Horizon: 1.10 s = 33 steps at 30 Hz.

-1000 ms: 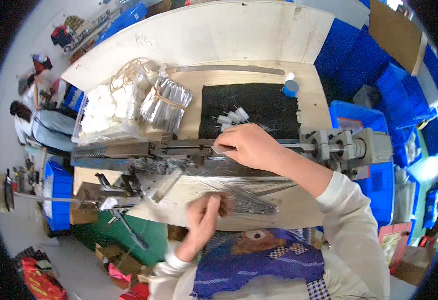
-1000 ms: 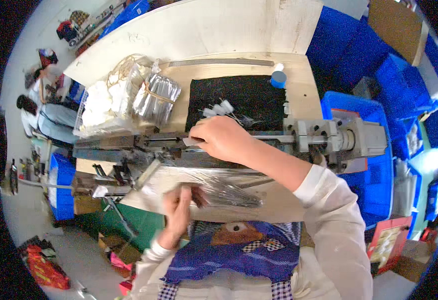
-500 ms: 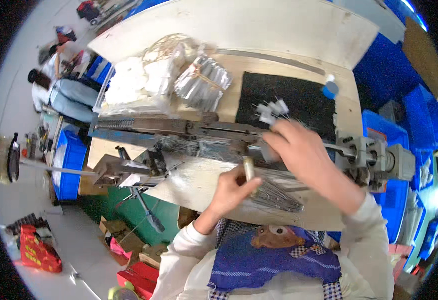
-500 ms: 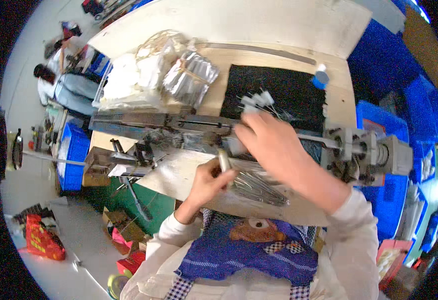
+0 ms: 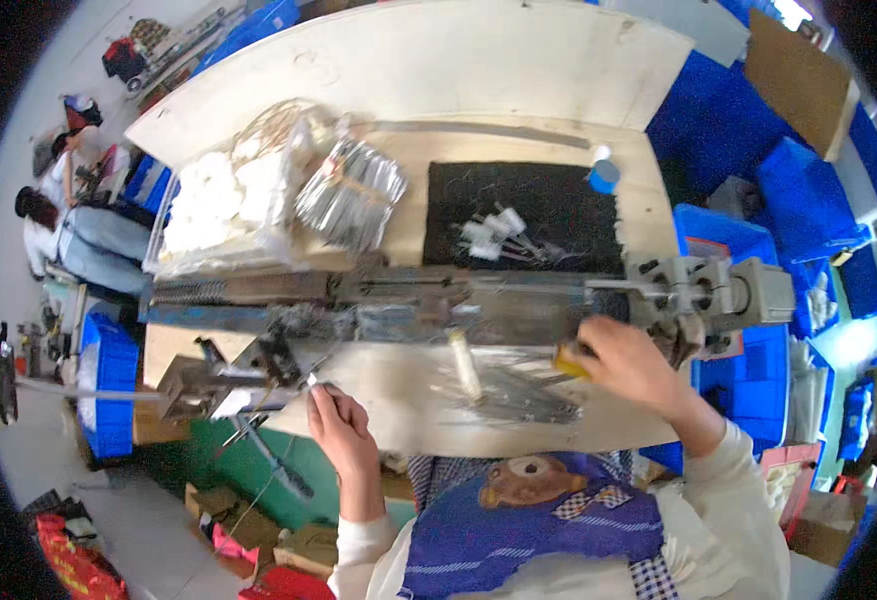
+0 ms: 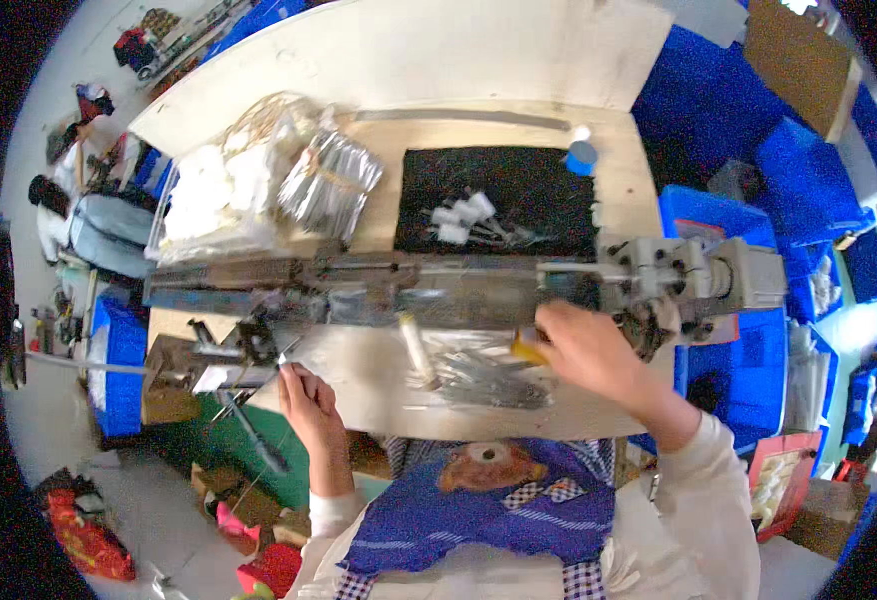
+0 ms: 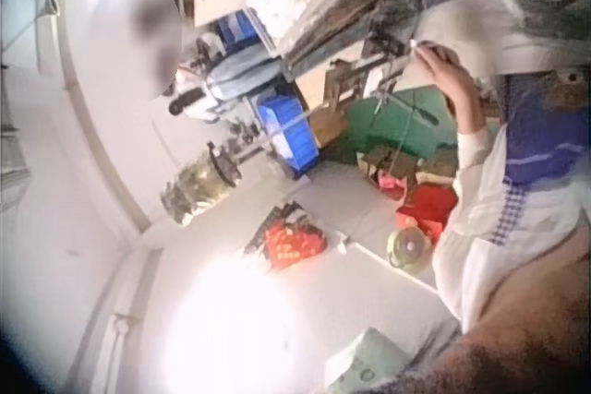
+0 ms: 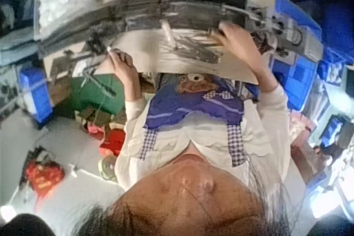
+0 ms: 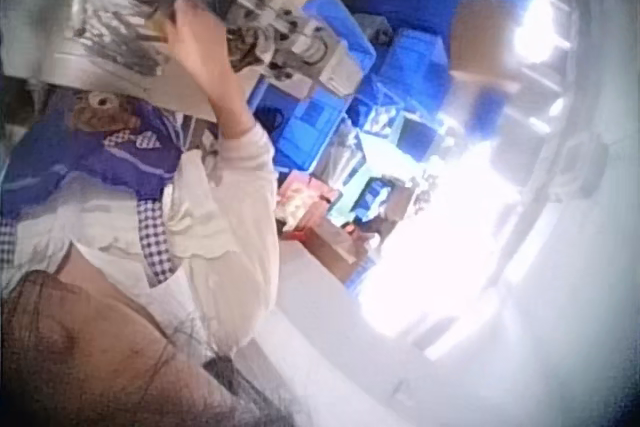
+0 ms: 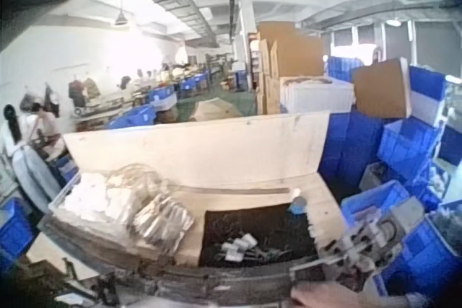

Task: The person manufactures wire brushes by placing bristles between metal wire rods, twisting the wires into brushes with a machine, trimming the bristles using a blade, and placing the finished brushes into a container.

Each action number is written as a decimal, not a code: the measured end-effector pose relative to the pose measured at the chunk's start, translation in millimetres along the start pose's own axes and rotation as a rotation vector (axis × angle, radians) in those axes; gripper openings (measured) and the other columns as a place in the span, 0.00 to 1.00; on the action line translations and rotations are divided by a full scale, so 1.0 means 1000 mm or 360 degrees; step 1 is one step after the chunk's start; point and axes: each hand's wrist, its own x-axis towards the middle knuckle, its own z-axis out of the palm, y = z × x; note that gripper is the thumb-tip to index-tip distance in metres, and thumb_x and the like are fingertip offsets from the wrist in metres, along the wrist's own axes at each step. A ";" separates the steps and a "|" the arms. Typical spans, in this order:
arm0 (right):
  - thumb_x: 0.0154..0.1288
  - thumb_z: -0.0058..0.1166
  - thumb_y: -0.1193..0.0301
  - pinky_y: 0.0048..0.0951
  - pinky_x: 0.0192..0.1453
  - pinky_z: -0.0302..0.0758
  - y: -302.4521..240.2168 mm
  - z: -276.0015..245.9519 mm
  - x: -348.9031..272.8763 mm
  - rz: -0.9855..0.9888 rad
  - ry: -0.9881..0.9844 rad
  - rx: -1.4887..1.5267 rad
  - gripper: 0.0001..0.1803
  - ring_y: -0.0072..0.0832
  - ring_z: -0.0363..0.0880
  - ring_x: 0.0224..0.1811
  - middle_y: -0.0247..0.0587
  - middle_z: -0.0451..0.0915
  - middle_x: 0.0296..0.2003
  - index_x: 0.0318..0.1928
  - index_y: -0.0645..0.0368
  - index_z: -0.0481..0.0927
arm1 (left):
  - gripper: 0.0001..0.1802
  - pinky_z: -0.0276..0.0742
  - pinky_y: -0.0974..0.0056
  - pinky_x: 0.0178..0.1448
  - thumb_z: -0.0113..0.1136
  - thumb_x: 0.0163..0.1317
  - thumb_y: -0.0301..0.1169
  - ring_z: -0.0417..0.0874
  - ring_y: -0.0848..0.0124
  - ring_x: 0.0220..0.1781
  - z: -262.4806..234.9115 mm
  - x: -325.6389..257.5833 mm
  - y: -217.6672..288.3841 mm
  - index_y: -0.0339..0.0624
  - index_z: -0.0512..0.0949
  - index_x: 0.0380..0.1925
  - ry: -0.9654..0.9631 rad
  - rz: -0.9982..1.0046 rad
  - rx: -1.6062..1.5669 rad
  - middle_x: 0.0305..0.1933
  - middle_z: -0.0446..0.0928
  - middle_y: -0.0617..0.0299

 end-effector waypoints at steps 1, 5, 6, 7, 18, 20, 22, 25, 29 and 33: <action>0.60 0.56 0.64 0.47 0.36 0.74 -0.002 -0.011 -0.013 -0.0013 -0.0013 0.0051 0.14 0.50 0.77 0.37 0.52 0.76 0.31 0.36 0.61 0.70 | 0.14 0.48 0.73 0.16 0.46 0.72 0.38 0.53 0.83 0.14 0.025 -0.015 0.004 0.45 0.66 0.27 -0.0286 0.0088 0.0094 0.19 0.60 0.72; 0.60 0.56 0.64 0.47 0.35 0.73 -0.013 -0.046 -0.038 0.0052 -0.0170 0.0067 0.13 0.51 0.77 0.34 0.52 0.77 0.29 0.36 0.59 0.71 | 0.15 0.49 0.74 0.19 0.45 0.73 0.39 0.55 0.83 0.17 0.130 -0.053 -0.004 0.43 0.68 0.28 -0.1606 -0.0378 0.0323 0.18 0.57 0.74; 0.60 0.56 0.64 0.47 0.35 0.73 -0.014 -0.047 -0.040 0.0039 -0.0180 0.0045 0.13 0.51 0.77 0.34 0.52 0.77 0.29 0.36 0.59 0.71 | 0.15 0.49 0.73 0.20 0.45 0.72 0.39 0.56 0.83 0.17 0.162 -0.058 0.001 0.44 0.69 0.28 -0.1709 -0.1039 0.0109 0.17 0.56 0.75; 0.60 0.56 0.64 0.47 0.35 0.72 -0.012 -0.047 -0.045 0.0097 -0.0179 0.0083 0.13 0.51 0.77 0.34 0.52 0.77 0.28 0.36 0.59 0.71 | 0.15 0.49 0.73 0.20 0.45 0.72 0.39 0.56 0.83 0.17 0.173 -0.053 -0.013 0.44 0.69 0.28 -0.1718 -0.1031 0.0086 0.17 0.56 0.75; 0.53 0.46 0.84 0.45 0.44 0.73 -0.027 -0.077 0.028 -0.0313 0.0698 0.0200 0.16 0.50 0.75 0.43 0.51 0.76 0.37 0.44 0.60 0.74 | 0.16 0.51 0.73 0.19 0.44 0.73 0.42 0.57 0.80 0.16 0.164 -0.042 -0.051 0.44 0.71 0.31 -0.0843 -0.0565 0.0032 0.17 0.57 0.72; 0.51 0.49 0.83 0.45 0.42 0.75 -0.023 -0.055 0.071 -0.0405 0.0566 -0.0069 0.13 0.50 0.78 0.39 0.52 0.78 0.35 0.40 0.61 0.76 | 0.16 0.51 0.73 0.20 0.45 0.73 0.43 0.56 0.80 0.16 0.165 -0.041 -0.046 0.44 0.71 0.31 -0.0889 -0.0561 0.0079 0.17 0.58 0.71; 0.56 0.52 0.78 0.44 0.42 0.75 -0.027 -0.044 0.094 -0.0518 0.0116 0.0041 0.10 0.50 0.79 0.38 0.52 0.79 0.31 0.40 0.61 0.80 | 0.17 0.51 0.73 0.20 0.45 0.72 0.44 0.55 0.81 0.16 0.170 -0.043 -0.043 0.45 0.71 0.30 -0.0876 -0.0583 0.0086 0.16 0.58 0.71; 0.59 0.53 0.75 0.38 0.38 0.76 -0.022 -0.046 0.093 -0.0426 -0.0026 0.0288 0.10 0.46 0.81 0.34 0.54 0.80 0.31 0.41 0.64 0.81 | 0.18 0.50 0.73 0.19 0.47 0.71 0.45 0.56 0.80 0.15 0.169 -0.047 -0.036 0.45 0.71 0.27 -0.0715 -0.0711 0.0046 0.15 0.59 0.71; 0.62 0.52 0.75 0.26 0.34 0.76 -0.024 -0.069 0.093 -0.0029 -0.0384 0.0848 0.12 0.23 0.78 0.26 0.44 0.82 0.29 0.45 0.68 0.80 | 0.19 0.48 0.72 0.18 0.46 0.72 0.46 0.55 0.80 0.14 0.167 -0.049 -0.036 0.45 0.70 0.27 -0.0763 -0.0663 0.0091 0.14 0.59 0.71; 0.65 0.50 0.72 0.31 0.37 0.77 -0.018 -0.068 0.103 -0.0143 -0.0421 0.0719 0.13 0.29 0.81 0.29 0.50 0.82 0.30 0.46 0.65 0.79 | 0.39 0.55 0.51 0.74 0.31 0.67 0.62 0.63 0.54 0.68 0.165 -0.041 -0.043 0.38 0.56 0.62 -0.1290 -0.0908 -0.0250 0.61 0.65 0.45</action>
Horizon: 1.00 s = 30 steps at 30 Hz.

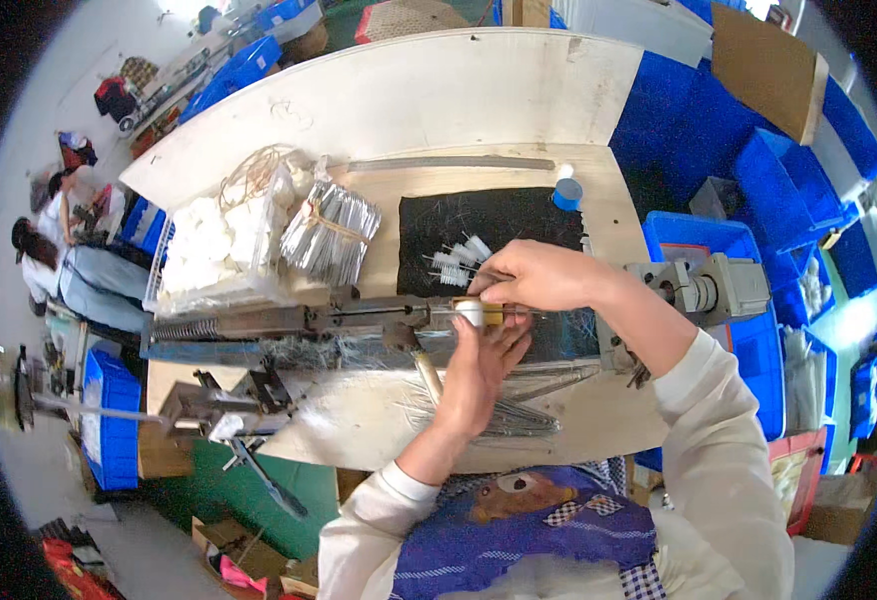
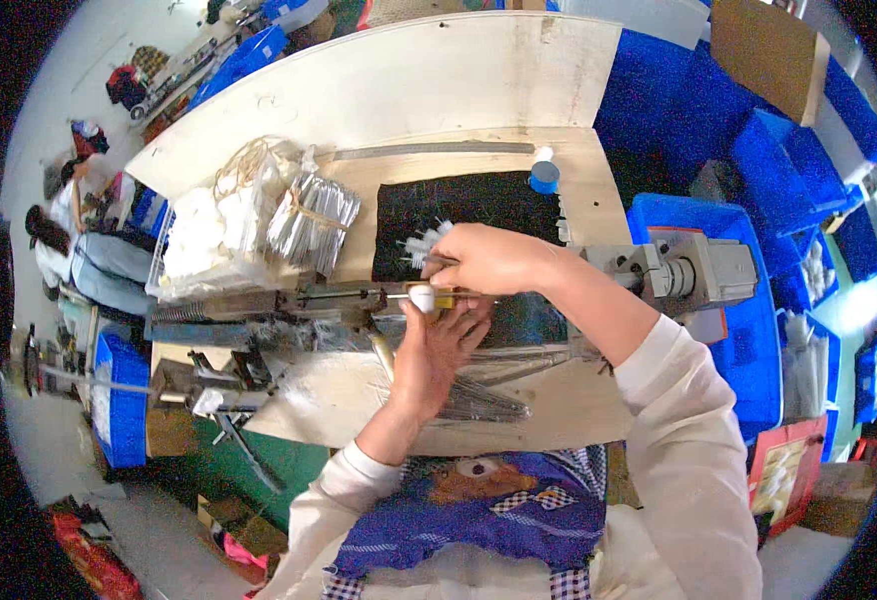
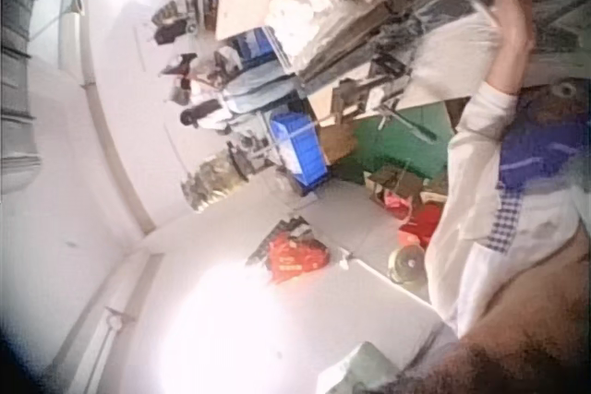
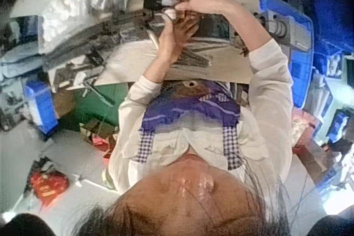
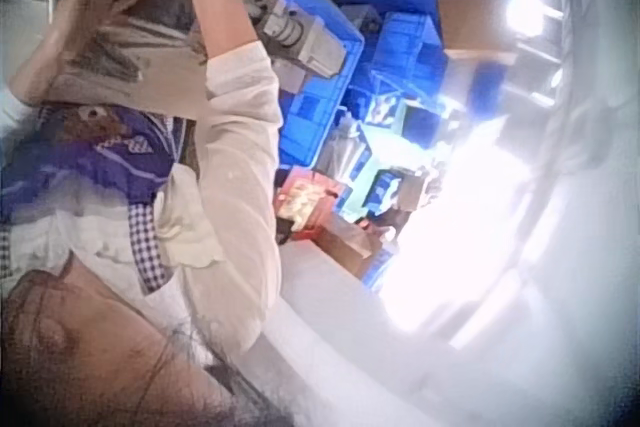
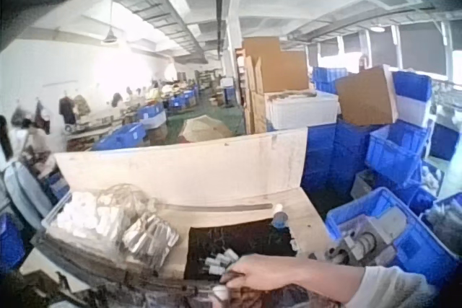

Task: The person manufactures wire brushes by placing bristles between metal wire rods, twisting the wires into brushes with a machine, trimming the bristles using a blade, and placing the finished brushes into a container.

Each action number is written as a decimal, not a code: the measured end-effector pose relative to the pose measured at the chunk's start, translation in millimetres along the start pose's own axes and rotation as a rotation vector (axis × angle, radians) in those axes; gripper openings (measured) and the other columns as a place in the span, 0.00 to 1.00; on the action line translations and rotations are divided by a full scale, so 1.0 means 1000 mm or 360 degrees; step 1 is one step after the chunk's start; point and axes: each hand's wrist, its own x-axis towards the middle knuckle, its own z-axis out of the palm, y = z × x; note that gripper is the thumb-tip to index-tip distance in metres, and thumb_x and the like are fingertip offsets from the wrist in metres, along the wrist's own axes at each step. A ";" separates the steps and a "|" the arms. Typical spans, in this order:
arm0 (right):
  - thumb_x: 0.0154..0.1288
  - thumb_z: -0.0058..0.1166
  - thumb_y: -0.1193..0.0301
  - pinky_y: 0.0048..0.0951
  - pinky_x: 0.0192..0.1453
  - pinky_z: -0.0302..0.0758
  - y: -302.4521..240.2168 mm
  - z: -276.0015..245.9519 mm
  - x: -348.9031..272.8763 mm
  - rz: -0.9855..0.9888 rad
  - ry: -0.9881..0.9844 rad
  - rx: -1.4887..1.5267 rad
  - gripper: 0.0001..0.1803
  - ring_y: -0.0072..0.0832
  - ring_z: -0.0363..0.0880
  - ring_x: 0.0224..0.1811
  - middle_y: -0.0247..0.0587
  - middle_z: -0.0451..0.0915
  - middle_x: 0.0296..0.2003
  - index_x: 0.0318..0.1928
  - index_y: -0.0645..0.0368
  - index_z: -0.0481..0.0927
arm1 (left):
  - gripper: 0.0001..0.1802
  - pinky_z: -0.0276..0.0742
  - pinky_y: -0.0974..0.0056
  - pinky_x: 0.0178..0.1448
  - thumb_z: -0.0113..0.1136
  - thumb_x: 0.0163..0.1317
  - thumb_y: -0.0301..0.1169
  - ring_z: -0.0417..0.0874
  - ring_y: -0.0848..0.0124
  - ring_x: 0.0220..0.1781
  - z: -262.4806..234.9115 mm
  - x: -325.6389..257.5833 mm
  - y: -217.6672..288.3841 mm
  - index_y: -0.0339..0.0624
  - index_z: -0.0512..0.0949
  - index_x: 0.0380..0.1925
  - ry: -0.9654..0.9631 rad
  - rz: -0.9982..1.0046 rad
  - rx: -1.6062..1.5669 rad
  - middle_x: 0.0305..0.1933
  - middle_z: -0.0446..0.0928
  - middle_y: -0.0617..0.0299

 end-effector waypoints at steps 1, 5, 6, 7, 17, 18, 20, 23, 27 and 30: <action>0.65 0.50 0.70 0.33 0.39 0.77 0.000 0.001 0.001 -0.0067 0.0020 -0.0156 0.13 0.34 0.82 0.31 0.53 0.82 0.31 0.46 0.64 0.80 | 0.39 0.55 0.51 0.74 0.31 0.67 0.62 0.63 0.54 0.68 -0.001 0.003 0.002 0.38 0.56 0.62 -0.0014 -0.0014 0.0017 0.61 0.65 0.45; 0.66 0.51 0.59 0.39 0.45 0.72 -0.022 -0.009 -0.020 0.0177 0.0594 -0.0941 0.21 0.46 0.75 0.41 0.50 0.74 0.37 0.54 0.56 0.76 | 0.46 0.55 0.52 0.75 0.37 0.64 0.64 0.61 0.50 0.68 0.011 -0.002 0.033 0.29 0.55 0.63 -0.0006 -0.0140 -0.1113 0.64 0.61 0.38; 0.65 0.51 0.62 0.38 0.44 0.71 -0.023 -0.012 -0.025 0.0144 0.0773 -0.1051 0.22 0.45 0.72 0.41 0.47 0.69 0.36 0.56 0.57 0.74 | 0.45 0.57 0.53 0.73 0.37 0.65 0.64 0.62 0.51 0.68 0.009 -0.003 0.036 0.30 0.56 0.63 -0.0004 -0.0155 -0.1106 0.64 0.62 0.40; 0.65 0.51 0.62 0.38 0.44 0.71 -0.022 -0.006 -0.026 0.0143 0.0763 -0.1062 0.22 0.45 0.72 0.41 0.47 0.69 0.36 0.56 0.57 0.74 | 0.44 0.59 0.54 0.72 0.37 0.65 0.64 0.63 0.52 0.68 0.006 -0.003 0.037 0.31 0.58 0.62 -0.0001 -0.0166 -0.1101 0.64 0.62 0.41; 0.50 0.61 0.70 0.36 0.40 0.64 -0.014 0.024 -0.010 -0.0444 0.0916 -0.0722 0.07 0.34 0.73 0.32 0.33 0.73 0.25 0.33 0.51 0.84 | 0.40 0.62 0.57 0.69 0.38 0.66 0.63 0.68 0.60 0.64 0.002 -0.012 0.029 0.35 0.63 0.58 0.0102 0.0006 -0.0908 0.61 0.67 0.52; 0.50 0.62 0.69 0.36 0.40 0.64 -0.013 0.025 -0.007 -0.0489 0.0846 -0.0697 0.07 0.34 0.73 0.32 0.34 0.73 0.25 0.33 0.51 0.84 | 0.40 0.62 0.57 0.69 0.38 0.66 0.63 0.68 0.60 0.64 0.002 -0.012 0.029 0.35 0.63 0.58 0.0103 0.0018 -0.0923 0.61 0.67 0.52; 0.50 0.62 0.69 0.35 0.40 0.63 -0.018 0.029 -0.003 -0.0582 0.0771 -0.0696 0.07 0.34 0.73 0.32 0.34 0.73 0.25 0.33 0.50 0.85 | 0.41 0.59 0.56 0.72 0.37 0.66 0.62 0.66 0.58 0.66 0.003 -0.010 0.030 0.32 0.60 0.60 0.0123 0.0092 -0.0814 0.62 0.65 0.50; 0.50 0.61 0.70 0.35 0.41 0.63 -0.018 0.025 -0.009 -0.0590 0.0758 -0.0786 0.07 0.33 0.73 0.32 0.33 0.73 0.24 0.33 0.50 0.85 | 0.42 0.56 0.56 0.74 0.36 0.67 0.62 0.63 0.56 0.68 -0.002 -0.011 0.036 0.29 0.58 0.60 0.0035 -0.0008 -0.0856 0.64 0.62 0.47; 0.50 0.60 0.70 0.36 0.40 0.64 -0.017 0.024 -0.009 -0.0544 0.0812 -0.0910 0.06 0.31 0.74 0.32 0.32 0.73 0.23 0.32 0.50 0.85 | 0.43 0.53 0.56 0.75 0.33 0.68 0.61 0.60 0.55 0.70 0.000 -0.010 0.037 0.26 0.55 0.61 -0.0045 -0.0016 -0.0895 0.66 0.60 0.44; 0.49 0.59 0.71 0.36 0.39 0.69 -0.029 0.042 -0.015 -0.0679 0.0832 -0.0891 0.08 0.34 0.75 0.33 0.37 0.73 0.26 0.33 0.54 0.82 | 0.42 0.53 0.55 0.75 0.34 0.68 0.61 0.62 0.57 0.69 -0.004 -0.009 0.036 0.28 0.59 0.59 -0.0157 -0.0048 -0.1037 0.64 0.64 0.47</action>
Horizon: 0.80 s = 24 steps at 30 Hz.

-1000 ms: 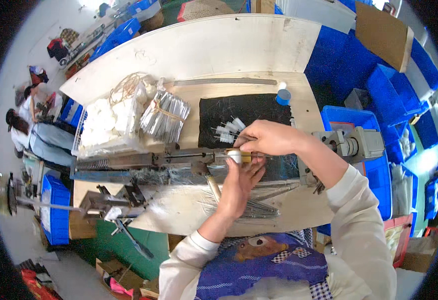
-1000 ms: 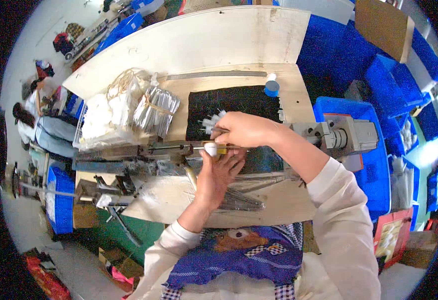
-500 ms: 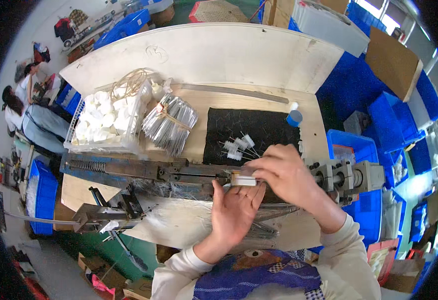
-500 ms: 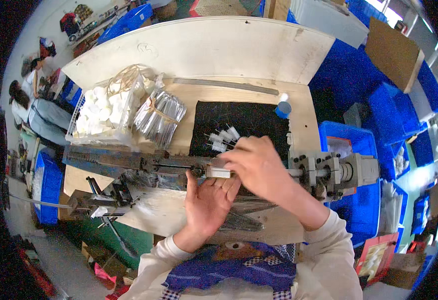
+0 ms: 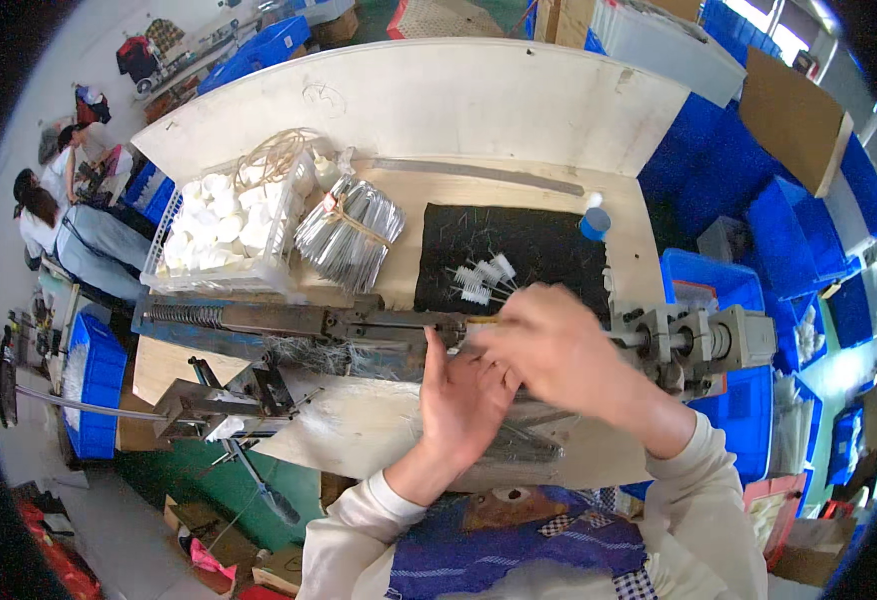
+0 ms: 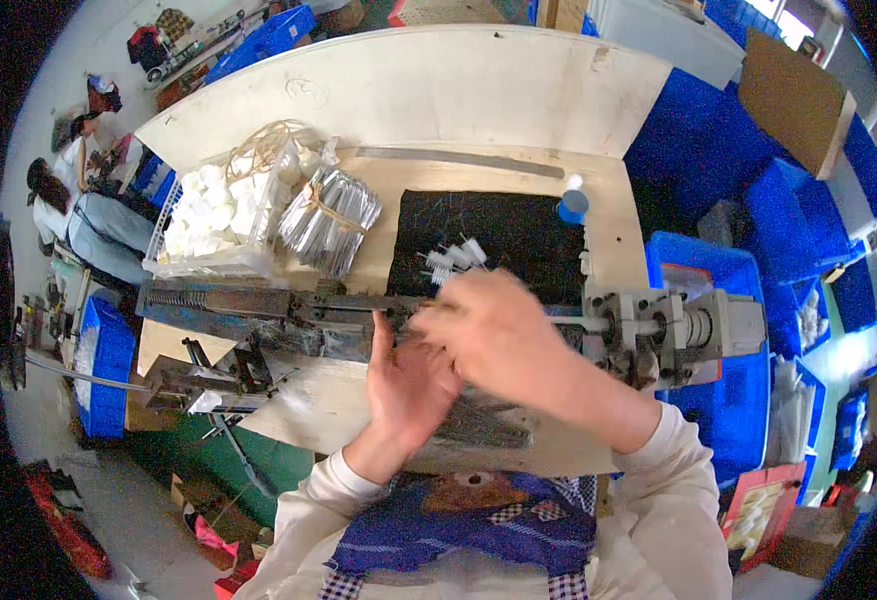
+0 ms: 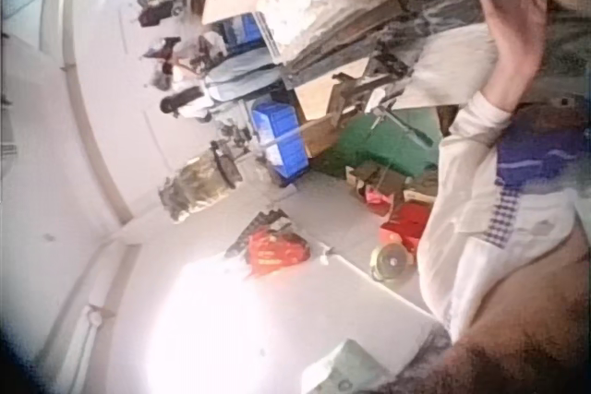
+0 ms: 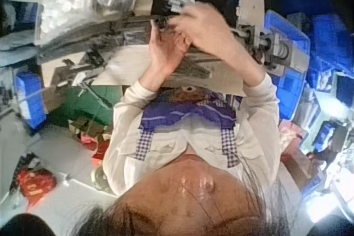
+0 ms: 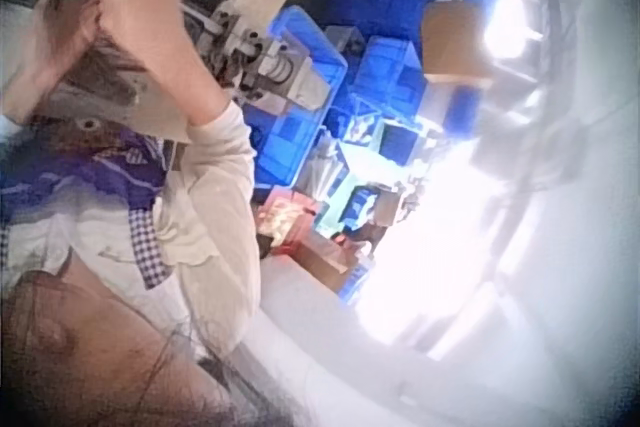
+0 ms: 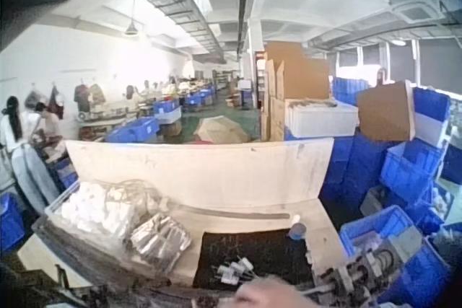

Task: The person manufactures wire brushes by placing bristles between metal wire rods, twisting the wires into brushes with a machine, trimming the bristles using a blade, and placing the finished brushes into a container.

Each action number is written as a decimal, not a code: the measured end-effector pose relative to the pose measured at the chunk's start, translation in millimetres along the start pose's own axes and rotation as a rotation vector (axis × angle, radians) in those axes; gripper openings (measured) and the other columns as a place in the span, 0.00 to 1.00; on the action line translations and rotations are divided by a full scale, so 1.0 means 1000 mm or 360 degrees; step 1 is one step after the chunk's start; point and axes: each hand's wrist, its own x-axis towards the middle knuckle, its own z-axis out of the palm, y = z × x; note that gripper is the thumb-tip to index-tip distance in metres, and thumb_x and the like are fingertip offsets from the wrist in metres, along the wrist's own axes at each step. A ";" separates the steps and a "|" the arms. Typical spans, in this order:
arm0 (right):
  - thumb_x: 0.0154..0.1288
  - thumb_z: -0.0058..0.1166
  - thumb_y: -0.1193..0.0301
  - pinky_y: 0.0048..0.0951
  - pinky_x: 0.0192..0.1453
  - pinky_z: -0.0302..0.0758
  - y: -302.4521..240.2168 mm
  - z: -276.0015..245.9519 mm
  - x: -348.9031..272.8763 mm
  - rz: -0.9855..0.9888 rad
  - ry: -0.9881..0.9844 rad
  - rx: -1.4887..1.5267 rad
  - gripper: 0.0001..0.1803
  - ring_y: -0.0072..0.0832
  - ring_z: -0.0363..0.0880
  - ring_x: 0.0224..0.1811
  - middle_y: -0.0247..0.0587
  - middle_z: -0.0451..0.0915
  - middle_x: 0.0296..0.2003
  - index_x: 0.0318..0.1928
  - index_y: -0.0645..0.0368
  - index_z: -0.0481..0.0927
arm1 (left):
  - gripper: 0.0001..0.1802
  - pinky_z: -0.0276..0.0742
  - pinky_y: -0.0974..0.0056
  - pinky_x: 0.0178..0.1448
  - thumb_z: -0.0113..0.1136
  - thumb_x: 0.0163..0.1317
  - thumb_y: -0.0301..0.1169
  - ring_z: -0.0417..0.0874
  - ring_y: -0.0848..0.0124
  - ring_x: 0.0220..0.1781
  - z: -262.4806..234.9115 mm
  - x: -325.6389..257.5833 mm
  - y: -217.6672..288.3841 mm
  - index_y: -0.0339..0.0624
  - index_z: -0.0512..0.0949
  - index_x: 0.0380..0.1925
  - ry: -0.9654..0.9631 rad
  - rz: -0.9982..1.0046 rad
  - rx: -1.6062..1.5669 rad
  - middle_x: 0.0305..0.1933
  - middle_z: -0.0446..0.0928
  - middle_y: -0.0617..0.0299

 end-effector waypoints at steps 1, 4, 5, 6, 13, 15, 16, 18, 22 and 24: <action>0.48 0.58 0.71 0.36 0.38 0.71 -0.009 0.004 -0.002 -0.0116 0.0025 0.0072 0.09 0.36 0.75 0.33 0.39 0.73 0.28 0.34 0.55 0.80 | 0.41 0.53 0.55 0.75 0.34 0.68 0.61 0.63 0.58 0.68 -0.002 -0.002 -0.001 0.29 0.62 0.57 -0.0148 -0.0046 -0.0111 0.62 0.66 0.50; 0.58 0.53 0.73 0.41 0.36 0.74 -0.007 -0.004 -0.003 0.0360 0.0055 -0.0007 0.13 0.45 0.78 0.34 0.48 0.75 0.31 0.45 0.56 0.75 | 0.39 0.53 0.54 0.75 0.34 0.68 0.61 0.65 0.60 0.67 -0.007 -0.006 -0.001 0.31 0.66 0.53 -0.0096 0.0079 0.0001 0.60 0.69 0.53; 0.61 0.51 0.74 0.42 0.35 0.74 -0.011 -0.017 0.001 0.0563 0.0146 0.0145 0.13 0.46 0.79 0.34 0.50 0.77 0.32 0.48 0.56 0.74 | 0.39 0.53 0.54 0.75 0.34 0.68 0.61 0.65 0.60 0.67 -0.008 -0.006 0.001 0.31 0.66 0.53 -0.0078 0.0090 -0.0011 0.60 0.69 0.53; 0.66 0.46 0.74 0.44 0.32 0.74 -0.020 -0.038 -0.001 0.0692 -0.0033 0.0064 0.13 0.47 0.80 0.32 0.53 0.78 0.31 0.51 0.60 0.70 | 0.38 0.52 0.54 0.75 0.34 0.68 0.61 0.65 0.60 0.66 -0.001 -0.010 0.001 0.32 0.66 0.51 -0.0006 0.0141 0.0062 0.59 0.69 0.53; 0.48 0.54 0.79 0.34 0.26 0.76 -0.031 -0.017 -0.021 0.0467 -0.0581 -0.0680 0.28 0.40 0.81 0.25 0.49 0.78 0.24 0.53 0.74 0.67 | 0.40 0.49 0.54 0.76 0.40 0.66 0.60 0.64 0.59 0.66 0.008 -0.006 0.004 0.29 0.64 0.54 0.0196 0.0101 0.0042 0.60 0.68 0.51; 0.45 0.54 0.79 0.32 0.25 0.76 -0.029 -0.014 -0.017 0.0468 -0.0558 -0.0702 0.29 0.38 0.81 0.24 0.48 0.77 0.24 0.52 0.75 0.67 | 0.40 0.49 0.54 0.76 0.40 0.67 0.60 0.63 0.58 0.67 0.002 -0.007 0.010 0.28 0.63 0.55 0.0045 0.0042 0.0043 0.61 0.66 0.49; 0.45 0.54 0.79 0.32 0.25 0.76 -0.026 -0.014 -0.015 0.0433 -0.0560 -0.0675 0.29 0.38 0.81 0.25 0.48 0.77 0.24 0.52 0.75 0.67 | 0.37 0.57 0.53 0.71 0.42 0.68 0.56 0.67 0.55 0.62 0.006 -0.008 0.009 0.25 0.64 0.54 0.0070 0.0069 0.0026 0.59 0.68 0.45; 0.46 0.54 0.79 0.34 0.25 0.76 -0.022 -0.022 -0.019 0.0357 -0.0502 -0.0530 0.25 0.39 0.81 0.25 0.46 0.77 0.25 0.48 0.72 0.67 | 0.37 0.53 0.53 0.74 0.41 0.68 0.55 0.65 0.55 0.64 0.010 -0.006 0.011 0.25 0.63 0.54 0.0145 0.0039 0.0112 0.60 0.67 0.45; 0.54 0.51 0.73 0.37 0.27 0.76 -0.030 -0.010 -0.096 0.0365 -0.0640 -0.0105 0.14 0.39 0.81 0.28 0.44 0.78 0.27 0.43 0.60 0.71 | 0.26 0.48 0.54 0.77 0.43 0.70 0.46 0.63 0.58 0.66 0.002 -0.008 -0.004 0.31 0.64 0.53 0.0261 0.0121 0.0438 0.59 0.66 0.50; 0.58 0.49 0.69 0.37 0.28 0.77 -0.040 0.008 -0.148 0.0469 -0.0917 -0.0055 0.08 0.38 0.82 0.31 0.42 0.78 0.29 0.39 0.55 0.73 | 0.19 0.47 0.55 0.77 0.47 0.69 0.41 0.63 0.62 0.67 -0.003 -0.012 -0.024 0.37 0.67 0.51 0.0288 0.0227 0.0499 0.58 0.67 0.54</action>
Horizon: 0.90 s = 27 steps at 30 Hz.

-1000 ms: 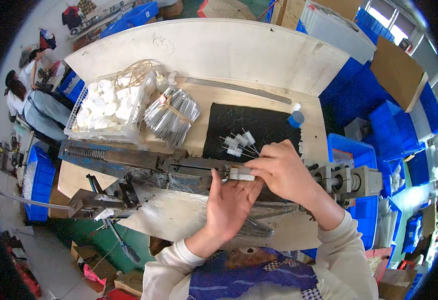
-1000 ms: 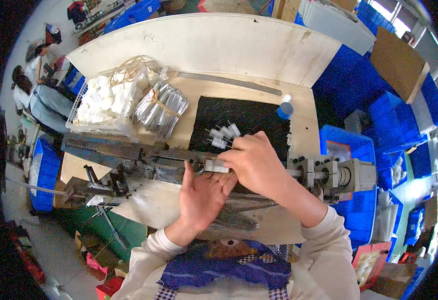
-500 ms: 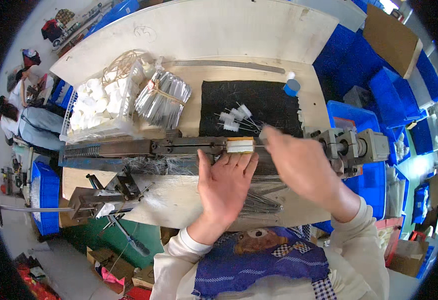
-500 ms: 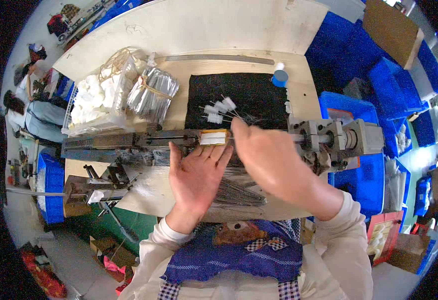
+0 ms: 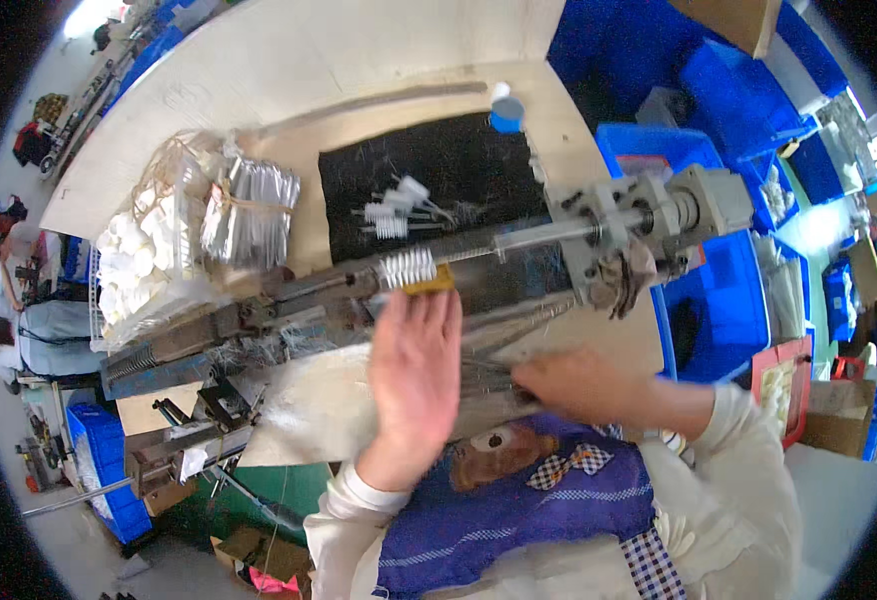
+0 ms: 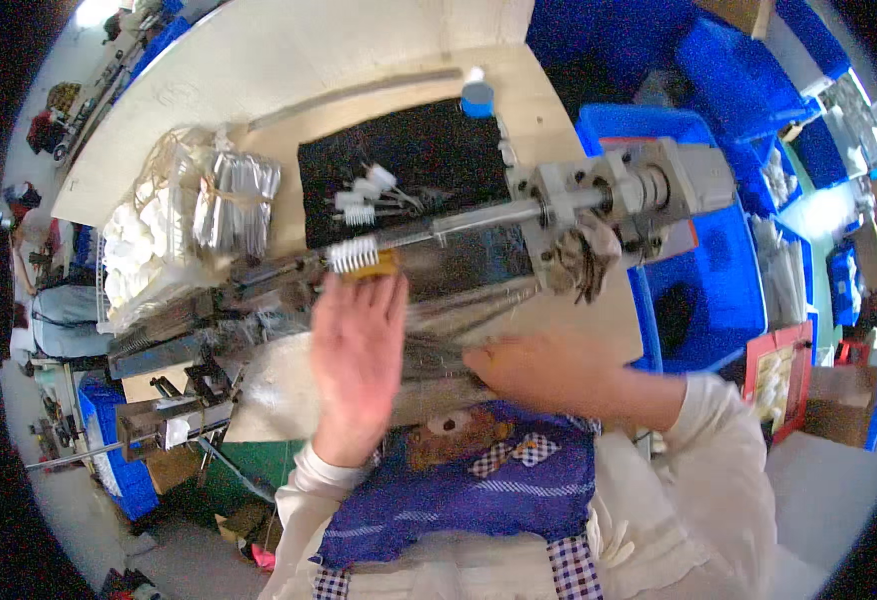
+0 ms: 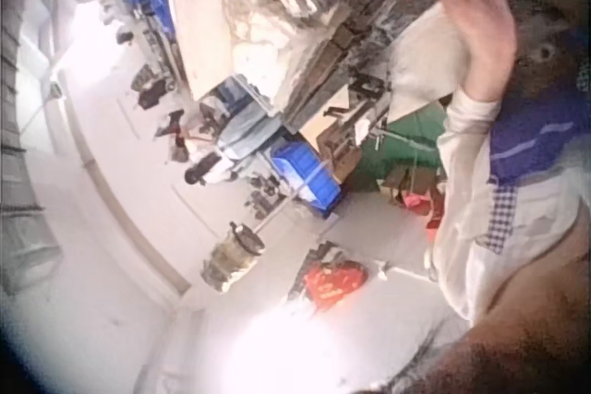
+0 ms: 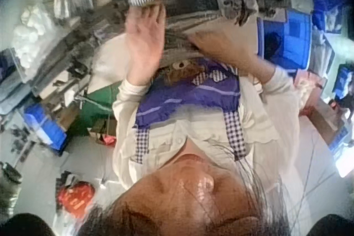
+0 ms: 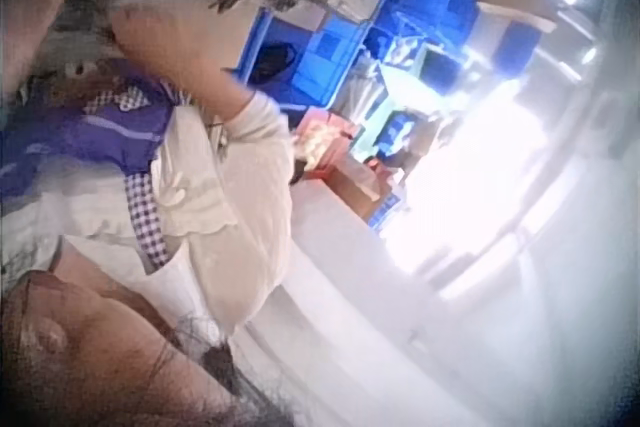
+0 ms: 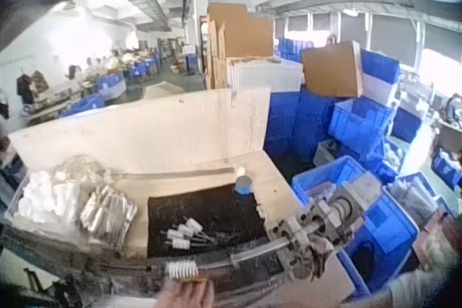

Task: The person manufactures wire brushes by placing bristles between metal wire rods, twisting the wires into brushes with a machine, trimming the bristles using a blade, and placing the finished brushes into a container.

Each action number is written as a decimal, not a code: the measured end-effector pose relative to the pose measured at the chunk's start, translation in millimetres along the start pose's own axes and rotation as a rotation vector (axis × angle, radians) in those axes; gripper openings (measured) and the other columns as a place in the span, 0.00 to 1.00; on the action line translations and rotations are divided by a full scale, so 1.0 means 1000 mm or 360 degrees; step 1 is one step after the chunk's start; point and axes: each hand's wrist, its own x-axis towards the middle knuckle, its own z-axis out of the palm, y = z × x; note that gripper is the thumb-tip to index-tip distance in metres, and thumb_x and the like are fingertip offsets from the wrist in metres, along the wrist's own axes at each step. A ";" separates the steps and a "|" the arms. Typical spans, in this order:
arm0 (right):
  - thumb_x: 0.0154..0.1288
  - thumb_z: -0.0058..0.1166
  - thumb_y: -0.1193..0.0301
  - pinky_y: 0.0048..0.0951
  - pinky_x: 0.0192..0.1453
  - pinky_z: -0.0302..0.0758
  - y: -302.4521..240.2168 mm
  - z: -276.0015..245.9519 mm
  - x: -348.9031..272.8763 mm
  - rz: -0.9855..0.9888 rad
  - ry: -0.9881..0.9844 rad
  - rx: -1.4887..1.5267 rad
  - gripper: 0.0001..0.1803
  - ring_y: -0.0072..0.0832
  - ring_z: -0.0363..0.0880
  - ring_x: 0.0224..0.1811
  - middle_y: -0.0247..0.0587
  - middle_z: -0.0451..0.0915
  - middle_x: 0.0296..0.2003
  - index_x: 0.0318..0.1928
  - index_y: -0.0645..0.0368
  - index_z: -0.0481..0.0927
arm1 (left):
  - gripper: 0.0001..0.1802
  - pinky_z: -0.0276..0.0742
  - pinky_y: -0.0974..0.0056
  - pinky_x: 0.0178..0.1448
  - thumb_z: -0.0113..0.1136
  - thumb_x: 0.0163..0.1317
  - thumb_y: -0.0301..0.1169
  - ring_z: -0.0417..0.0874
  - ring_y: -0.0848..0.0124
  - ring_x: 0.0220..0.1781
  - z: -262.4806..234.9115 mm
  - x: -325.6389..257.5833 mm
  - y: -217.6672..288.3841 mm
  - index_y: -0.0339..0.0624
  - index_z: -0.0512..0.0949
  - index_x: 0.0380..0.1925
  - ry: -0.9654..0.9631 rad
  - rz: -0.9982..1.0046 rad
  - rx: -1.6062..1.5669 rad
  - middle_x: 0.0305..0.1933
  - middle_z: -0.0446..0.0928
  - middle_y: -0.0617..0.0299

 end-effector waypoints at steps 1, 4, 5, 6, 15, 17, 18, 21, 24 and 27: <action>0.60 0.48 0.67 0.37 0.28 0.78 0.004 0.032 -0.009 0.0043 -0.0108 0.0075 0.07 0.37 0.82 0.33 0.41 0.79 0.30 0.37 0.54 0.74 | 0.22 0.45 0.56 0.78 0.48 0.68 0.41 0.62 0.61 0.68 -0.008 0.000 -0.013 0.37 0.66 0.55 0.0053 -0.0031 -0.0066 0.61 0.66 0.54; 0.62 0.47 0.67 0.39 0.40 0.80 0.004 0.063 -0.005 -0.0145 -0.0269 0.0097 0.13 0.38 0.83 0.40 0.42 0.81 0.40 0.47 0.56 0.73 | 0.30 0.43 0.55 0.78 0.50 0.68 0.38 0.52 0.60 0.74 -0.024 -0.004 -0.043 0.36 0.57 0.65 0.0408 -0.0317 0.0002 0.68 0.60 0.53; 0.62 0.46 0.66 0.38 0.41 0.80 0.008 0.070 -0.001 -0.0204 -0.0317 0.0039 0.15 0.37 0.82 0.41 0.41 0.81 0.41 0.48 0.55 0.73 | 0.23 0.48 0.51 0.77 0.46 0.69 0.40 0.57 0.56 0.72 -0.017 -0.011 -0.042 0.42 0.64 0.60 0.0466 -0.0400 0.0249 0.65 0.65 0.51; 0.63 0.46 0.66 0.39 0.42 0.80 0.015 0.082 0.000 -0.0252 -0.0210 0.0022 0.15 0.38 0.82 0.41 0.42 0.80 0.41 0.49 0.55 0.72 | 0.28 0.47 0.51 0.77 0.45 0.70 0.40 0.53 0.55 0.74 -0.031 -0.017 -0.035 0.39 0.58 0.65 0.0125 -0.0582 0.0327 0.68 0.60 0.49; 0.66 0.47 0.62 0.43 0.44 0.77 0.039 0.033 0.002 -0.0229 -0.0159 0.0693 0.15 0.46 0.79 0.43 0.50 0.77 0.38 0.48 0.57 0.68 | 0.34 0.47 0.38 0.71 0.54 0.62 0.33 0.56 0.43 0.71 -0.197 -0.174 0.118 0.34 0.58 0.67 0.1912 0.0824 0.4166 0.69 0.60 0.41; 0.66 0.51 0.61 0.42 0.43 0.77 0.030 0.004 -0.004 -0.0075 -0.0196 0.0716 0.16 0.46 0.80 0.40 0.50 0.78 0.38 0.47 0.58 0.70 | 0.43 0.53 0.37 0.67 0.57 0.52 0.29 0.64 0.44 0.65 -0.178 -0.209 0.154 0.34 0.53 0.69 0.2522 0.0106 0.2593 0.65 0.65 0.41; 0.65 0.53 0.61 0.41 0.42 0.77 0.028 -0.009 -0.011 0.0051 0.0024 0.0888 0.16 0.46 0.80 0.39 0.50 0.78 0.38 0.46 0.59 0.71 | 0.43 0.65 0.45 0.52 0.57 0.55 0.27 0.74 0.48 0.48 -0.196 -0.223 0.169 0.39 0.50 0.70 0.2757 0.0231 0.2704 0.47 0.72 0.42; 0.63 0.57 0.64 0.38 0.40 0.76 0.036 -0.014 -0.027 0.0193 0.0487 0.0945 0.15 0.43 0.80 0.36 0.51 0.79 0.35 0.42 0.63 0.75 | 0.47 0.75 0.53 0.34 0.58 0.55 0.22 0.81 0.54 0.27 -0.278 -0.253 0.175 0.46 0.45 0.72 0.2973 0.0432 0.2908 0.27 0.79 0.45; 0.62 0.58 0.68 0.35 0.35 0.75 0.041 -0.032 -0.039 0.0424 0.0942 0.1171 0.12 0.39 0.80 0.30 0.49 0.79 0.32 0.39 0.65 0.75 | 0.42 0.61 0.41 0.63 0.59 0.51 0.28 0.70 0.44 0.59 -0.190 -0.209 0.129 0.33 0.56 0.68 0.2354 0.0508 0.3532 0.61 0.69 0.40; 0.61 0.57 0.71 0.34 0.31 0.74 0.019 -0.058 -0.018 0.0311 0.0882 0.1013 0.10 0.36 0.80 0.26 0.47 0.79 0.32 0.39 0.64 0.74 | 0.31 0.61 0.53 0.66 0.62 0.58 0.28 0.70 0.47 0.60 -0.050 -0.149 0.078 0.30 0.65 0.61 0.0941 0.1046 0.1840 0.59 0.70 0.40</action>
